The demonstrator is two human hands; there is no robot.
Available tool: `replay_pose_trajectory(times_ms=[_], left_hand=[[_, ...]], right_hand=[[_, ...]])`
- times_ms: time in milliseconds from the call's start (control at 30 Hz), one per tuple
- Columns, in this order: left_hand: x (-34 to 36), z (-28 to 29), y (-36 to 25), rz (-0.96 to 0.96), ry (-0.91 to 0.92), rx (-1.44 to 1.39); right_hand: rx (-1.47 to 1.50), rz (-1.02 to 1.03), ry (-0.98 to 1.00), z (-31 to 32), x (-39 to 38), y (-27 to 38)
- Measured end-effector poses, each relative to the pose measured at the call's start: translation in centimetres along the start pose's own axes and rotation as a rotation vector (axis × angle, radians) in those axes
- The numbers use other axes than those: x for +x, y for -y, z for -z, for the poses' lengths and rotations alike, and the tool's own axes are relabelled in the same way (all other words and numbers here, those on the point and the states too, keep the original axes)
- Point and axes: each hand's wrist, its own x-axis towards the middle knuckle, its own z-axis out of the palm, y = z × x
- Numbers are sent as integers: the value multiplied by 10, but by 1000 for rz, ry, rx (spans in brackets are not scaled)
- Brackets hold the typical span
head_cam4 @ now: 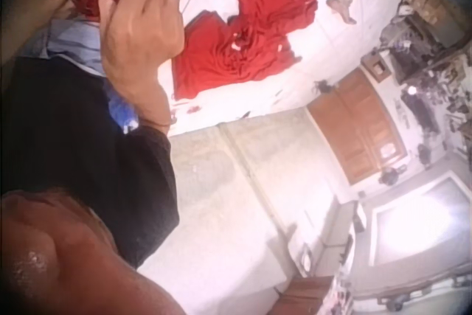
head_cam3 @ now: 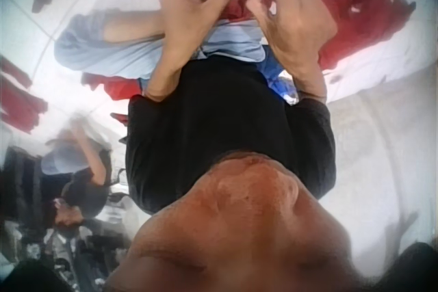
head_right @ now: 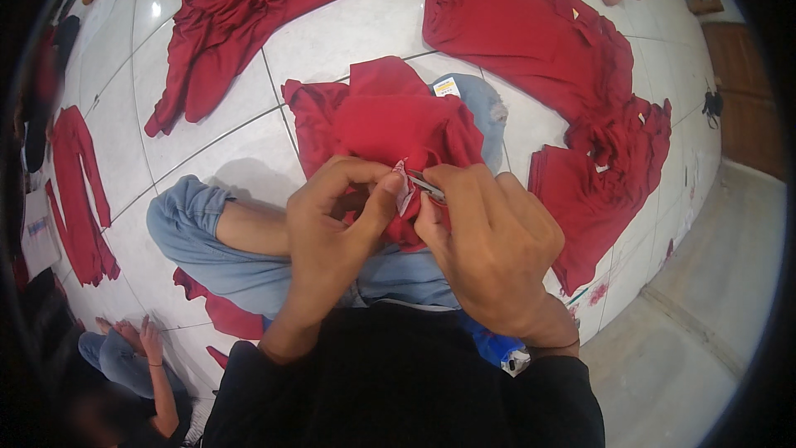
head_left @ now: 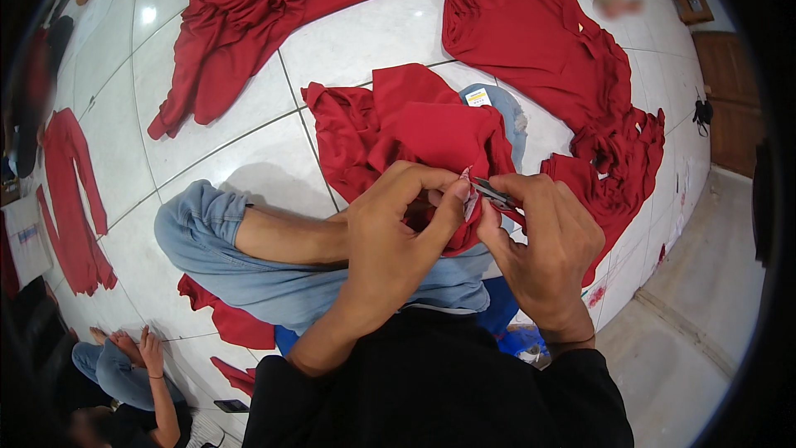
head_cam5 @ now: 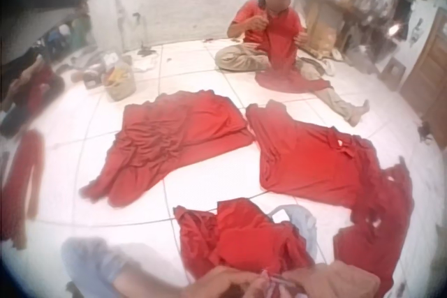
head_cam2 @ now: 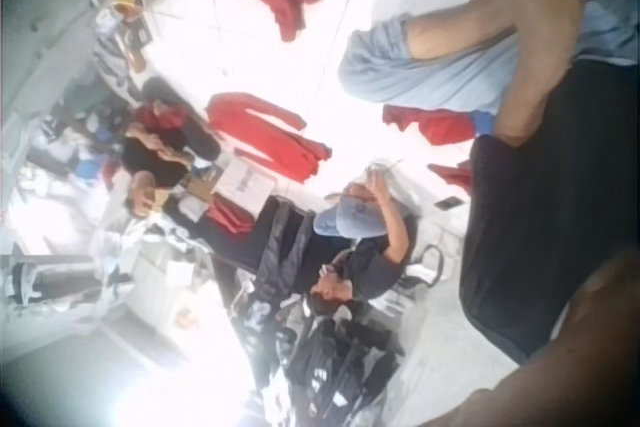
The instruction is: The person sits on the floor and uses scissors to cut red fabric into strips. They repeatedly pick up fabric pieces, cut them, and place the cut pieces aside. Other people are visible in the background also working with fabric.
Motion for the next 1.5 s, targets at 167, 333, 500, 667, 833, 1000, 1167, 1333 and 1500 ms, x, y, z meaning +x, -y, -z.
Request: replay_pose_trajectory(times_ms=[167, 333, 500, 667, 833, 1000, 1167, 1333, 1500], left_hand=[[-2, 1, -2, -14, 41, 59], [-4, 2, -1, -23, 58, 89], [-3, 0, 5, -65, -32, 62], [-2, -3, 11, -116, -25, 63], [-3, 5, 7, -67, -28, -21], [1, 0, 4, 242, -55, -409], [2, -1, 7, -247, -165, 234], [0, 2, 10, -152, -126, 128], [1, -2, 11, -164, -140, 71]], right_hand=[[-63, 29, -1, 1, -2, 0], [-94, 93, 1, -3, 0, -1], [412, -282, -6, 0, 0, -1], [783, -638, 142, -12, -5, 1], [1031, -647, 93, -24, -6, -8], [1651, -953, 205, -24, -5, -16], [1129, -629, 4, -43, -11, -4], [1100, -619, -23, -45, -15, 1], [1008, -599, -16, -42, -11, 4]])
